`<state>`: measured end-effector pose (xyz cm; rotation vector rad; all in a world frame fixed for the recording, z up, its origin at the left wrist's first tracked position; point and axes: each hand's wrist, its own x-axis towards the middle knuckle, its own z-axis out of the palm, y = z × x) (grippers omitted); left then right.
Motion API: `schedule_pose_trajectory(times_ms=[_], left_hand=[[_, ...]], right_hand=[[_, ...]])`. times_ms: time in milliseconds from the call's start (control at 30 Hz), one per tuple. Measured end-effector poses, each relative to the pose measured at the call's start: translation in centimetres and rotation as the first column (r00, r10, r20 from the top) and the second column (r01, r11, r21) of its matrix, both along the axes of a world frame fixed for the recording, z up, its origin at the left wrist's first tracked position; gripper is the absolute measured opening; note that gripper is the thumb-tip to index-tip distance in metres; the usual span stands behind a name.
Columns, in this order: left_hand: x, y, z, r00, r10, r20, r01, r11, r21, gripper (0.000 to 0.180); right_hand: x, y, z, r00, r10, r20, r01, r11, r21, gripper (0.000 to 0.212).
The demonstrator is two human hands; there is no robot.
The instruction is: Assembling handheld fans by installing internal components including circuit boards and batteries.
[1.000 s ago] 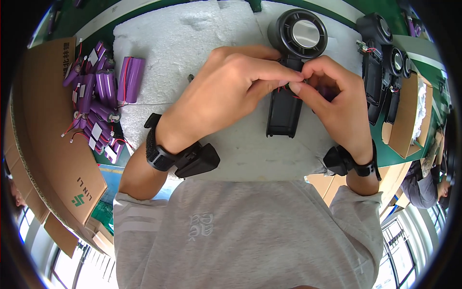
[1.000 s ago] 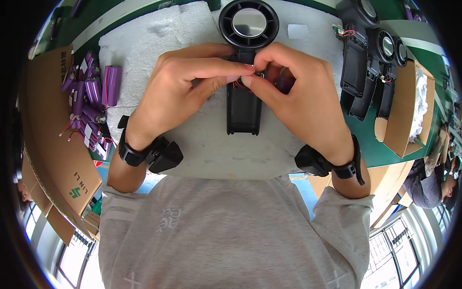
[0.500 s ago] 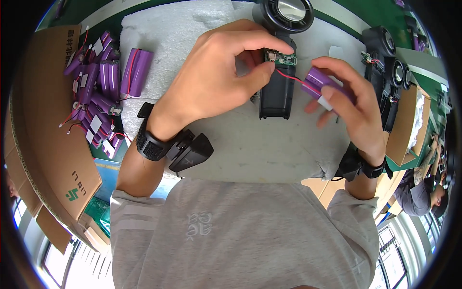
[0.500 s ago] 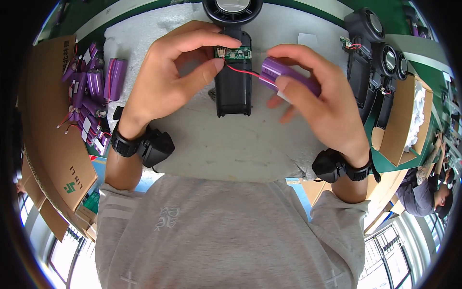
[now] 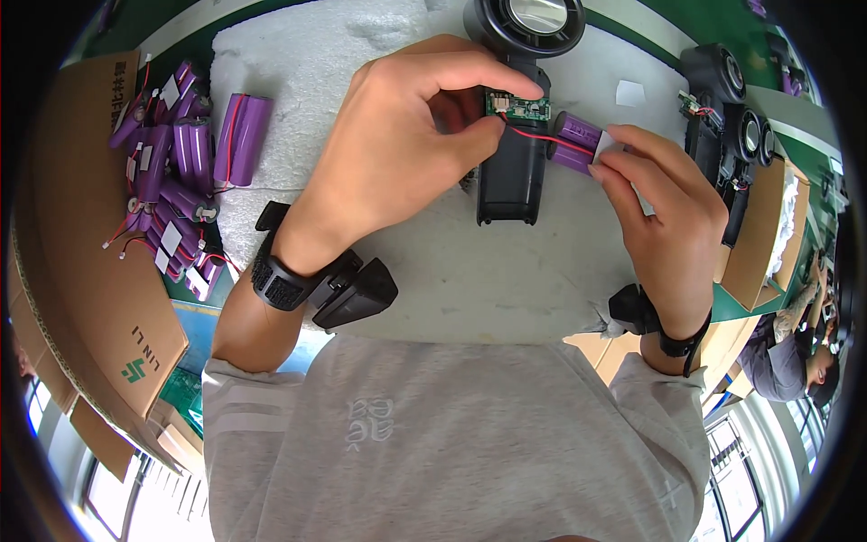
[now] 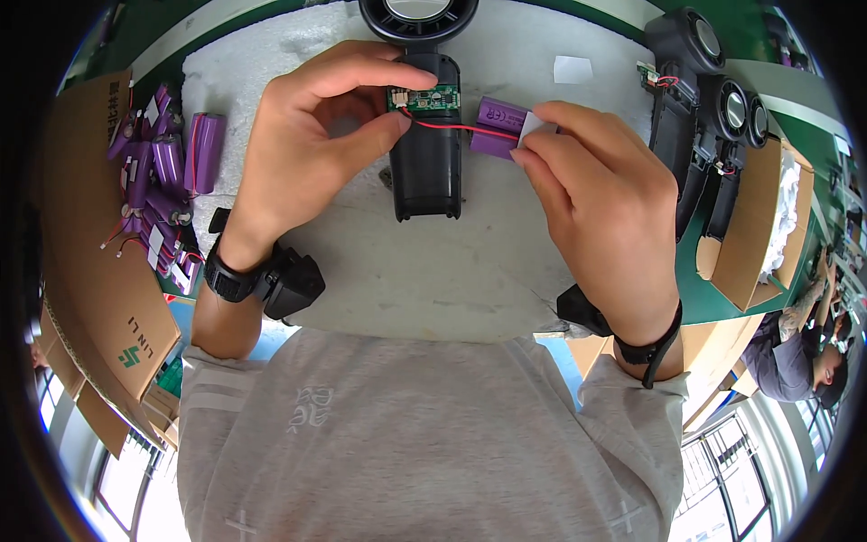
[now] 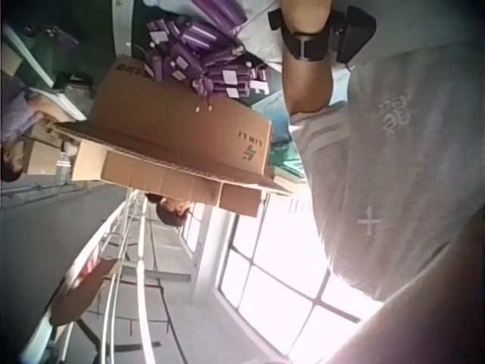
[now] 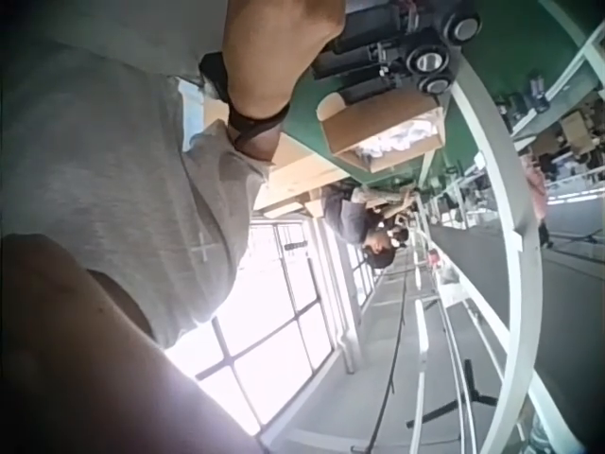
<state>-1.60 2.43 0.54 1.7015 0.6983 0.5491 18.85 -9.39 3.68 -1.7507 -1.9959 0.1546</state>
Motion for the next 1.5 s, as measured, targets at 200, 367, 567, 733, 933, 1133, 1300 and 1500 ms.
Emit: schedule_pose_trajectory(times_ms=[200,367,567,733,933,1133,1300,1500], left_hand=[[0.1,-0.1,-0.1,1.000,-0.002,-0.001,0.002,0.999,0.046,0.035],[0.1,0.0,-0.3,1.000,-0.007,0.017,0.006,0.998,0.067,0.035],[-0.1,-0.2,0.1,1.000,-0.012,-0.011,0.013,0.996,0.086,0.034],[-0.1,-0.2,0.0,1.000,-0.008,-0.011,0.009,0.993,0.115,0.034],[0.1,0.1,-0.2,1.000,-0.010,0.005,0.010,0.995,0.101,0.035],[0.3,-0.1,0.4,1.000,0.015,-0.012,-0.013,0.994,0.111,0.035],[0.2,-0.4,0.1,0.999,0.030,0.012,-0.031,0.989,0.143,0.035],[0.2,-0.5,0.2,1.000,0.028,0.009,-0.030,0.986,0.163,0.035]], right_hand=[[-0.3,0.0,0.2,0.999,0.014,0.040,-0.013,1.000,-0.020,0.012],[0.0,-0.1,0.0,0.999,-0.035,0.040,0.037,0.998,-0.060,0.016],[-0.1,0.0,0.8,1.000,-0.020,0.009,0.020,0.993,-0.112,0.015],[0.0,-0.1,0.4,1.000,-0.006,0.020,0.007,0.997,-0.079,0.014],[0.2,0.0,0.4,1.000,0.013,0.024,-0.011,0.997,-0.079,0.013],[-1.3,0.2,0.9,0.997,-0.013,0.082,0.014,1.000,-0.015,0.013],[-2.2,0.0,0.4,0.992,-0.078,0.094,0.076,0.997,0.029,0.012],[-1.5,-0.1,0.2,0.985,-0.166,0.046,0.167,0.986,-0.007,0.010]])
